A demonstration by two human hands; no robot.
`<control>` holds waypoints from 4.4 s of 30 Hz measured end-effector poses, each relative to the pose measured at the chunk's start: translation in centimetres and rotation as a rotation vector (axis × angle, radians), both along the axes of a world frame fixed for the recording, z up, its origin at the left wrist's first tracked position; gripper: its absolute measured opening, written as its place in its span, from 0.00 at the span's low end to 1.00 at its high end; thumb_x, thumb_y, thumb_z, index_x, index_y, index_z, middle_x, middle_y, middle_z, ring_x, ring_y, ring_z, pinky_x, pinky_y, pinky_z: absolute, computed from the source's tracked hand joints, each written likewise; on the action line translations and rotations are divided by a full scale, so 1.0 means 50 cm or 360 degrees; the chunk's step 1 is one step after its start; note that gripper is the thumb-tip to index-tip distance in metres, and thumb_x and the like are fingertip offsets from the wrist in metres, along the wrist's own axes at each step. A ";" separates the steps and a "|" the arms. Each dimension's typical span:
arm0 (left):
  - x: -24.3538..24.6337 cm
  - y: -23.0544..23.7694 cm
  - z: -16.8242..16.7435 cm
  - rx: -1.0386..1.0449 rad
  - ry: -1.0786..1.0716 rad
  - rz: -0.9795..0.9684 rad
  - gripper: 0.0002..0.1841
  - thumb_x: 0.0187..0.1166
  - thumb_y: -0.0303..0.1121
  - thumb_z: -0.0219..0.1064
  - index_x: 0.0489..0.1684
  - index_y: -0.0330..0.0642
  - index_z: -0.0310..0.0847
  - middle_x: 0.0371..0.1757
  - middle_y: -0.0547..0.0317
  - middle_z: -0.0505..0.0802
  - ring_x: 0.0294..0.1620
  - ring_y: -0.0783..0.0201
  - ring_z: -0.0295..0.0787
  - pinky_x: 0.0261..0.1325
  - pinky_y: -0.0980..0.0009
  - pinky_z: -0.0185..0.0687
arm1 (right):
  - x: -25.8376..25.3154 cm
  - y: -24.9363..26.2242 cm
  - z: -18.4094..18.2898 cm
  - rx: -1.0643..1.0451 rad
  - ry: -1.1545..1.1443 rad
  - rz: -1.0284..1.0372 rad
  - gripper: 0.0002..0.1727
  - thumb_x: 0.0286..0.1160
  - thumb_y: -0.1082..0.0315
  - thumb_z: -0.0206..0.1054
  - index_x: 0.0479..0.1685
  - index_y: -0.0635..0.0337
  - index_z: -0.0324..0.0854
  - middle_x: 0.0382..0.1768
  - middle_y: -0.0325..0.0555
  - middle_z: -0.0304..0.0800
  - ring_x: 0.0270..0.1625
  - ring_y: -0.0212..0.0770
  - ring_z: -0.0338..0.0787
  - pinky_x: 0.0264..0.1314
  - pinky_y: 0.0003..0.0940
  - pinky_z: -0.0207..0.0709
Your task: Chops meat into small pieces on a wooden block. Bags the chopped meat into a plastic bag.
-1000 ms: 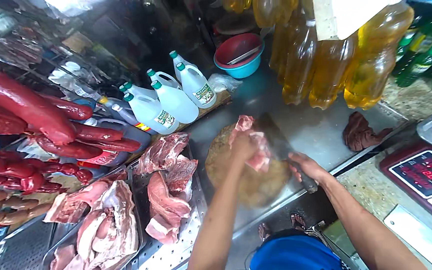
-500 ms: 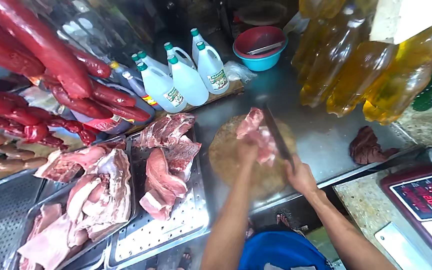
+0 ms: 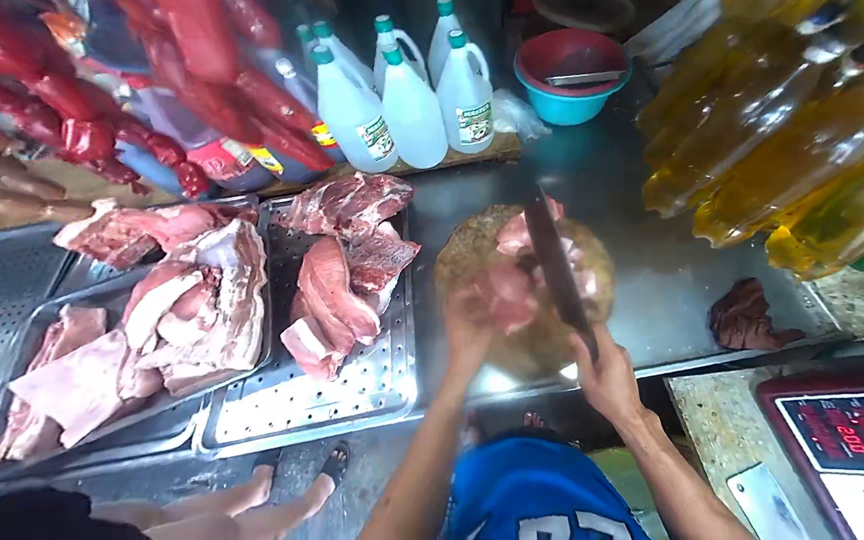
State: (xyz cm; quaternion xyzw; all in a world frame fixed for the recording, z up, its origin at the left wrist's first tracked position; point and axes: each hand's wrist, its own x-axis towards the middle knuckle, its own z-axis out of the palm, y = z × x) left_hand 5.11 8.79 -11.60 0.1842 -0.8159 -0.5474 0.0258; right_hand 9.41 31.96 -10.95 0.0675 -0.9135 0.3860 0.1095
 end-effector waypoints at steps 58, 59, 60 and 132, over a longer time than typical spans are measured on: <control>0.041 -0.088 0.012 -0.0448 -0.0397 -0.0408 0.34 0.66 0.40 0.80 0.77 0.51 0.76 0.82 0.37 0.71 0.73 0.43 0.81 0.72 0.52 0.82 | -0.001 -0.092 0.116 0.0007 -0.0036 0.0165 0.24 0.89 0.54 0.55 0.67 0.67 0.76 0.23 0.37 0.84 0.19 0.31 0.84 0.22 0.33 0.84; 0.044 -0.081 0.006 -0.0496 -0.0372 -0.0398 0.32 0.66 0.39 0.79 0.76 0.50 0.77 0.82 0.37 0.71 0.72 0.43 0.81 0.72 0.53 0.82 | -0.006 -0.102 0.138 -0.0028 0.0113 0.0186 0.23 0.89 0.56 0.55 0.64 0.70 0.75 0.22 0.37 0.83 0.19 0.30 0.83 0.22 0.31 0.84; 0.046 -0.075 0.000 -0.0533 -0.0355 -0.0374 0.30 0.67 0.38 0.78 0.74 0.50 0.79 0.82 0.37 0.71 0.71 0.43 0.82 0.71 0.54 0.83 | -0.010 -0.110 0.151 -0.0021 0.0224 0.0209 0.22 0.89 0.57 0.56 0.61 0.72 0.74 0.22 0.38 0.83 0.19 0.29 0.84 0.22 0.29 0.84; 0.110 -0.098 -0.057 -0.0258 0.0144 -0.0054 0.16 0.70 0.32 0.68 0.54 0.36 0.83 0.57 0.46 0.87 0.45 0.61 0.90 0.49 0.67 0.89 | 0.027 -0.189 0.125 0.0478 -0.0034 0.0303 0.23 0.86 0.54 0.57 0.61 0.68 0.80 0.20 0.40 0.84 0.20 0.36 0.85 0.23 0.35 0.81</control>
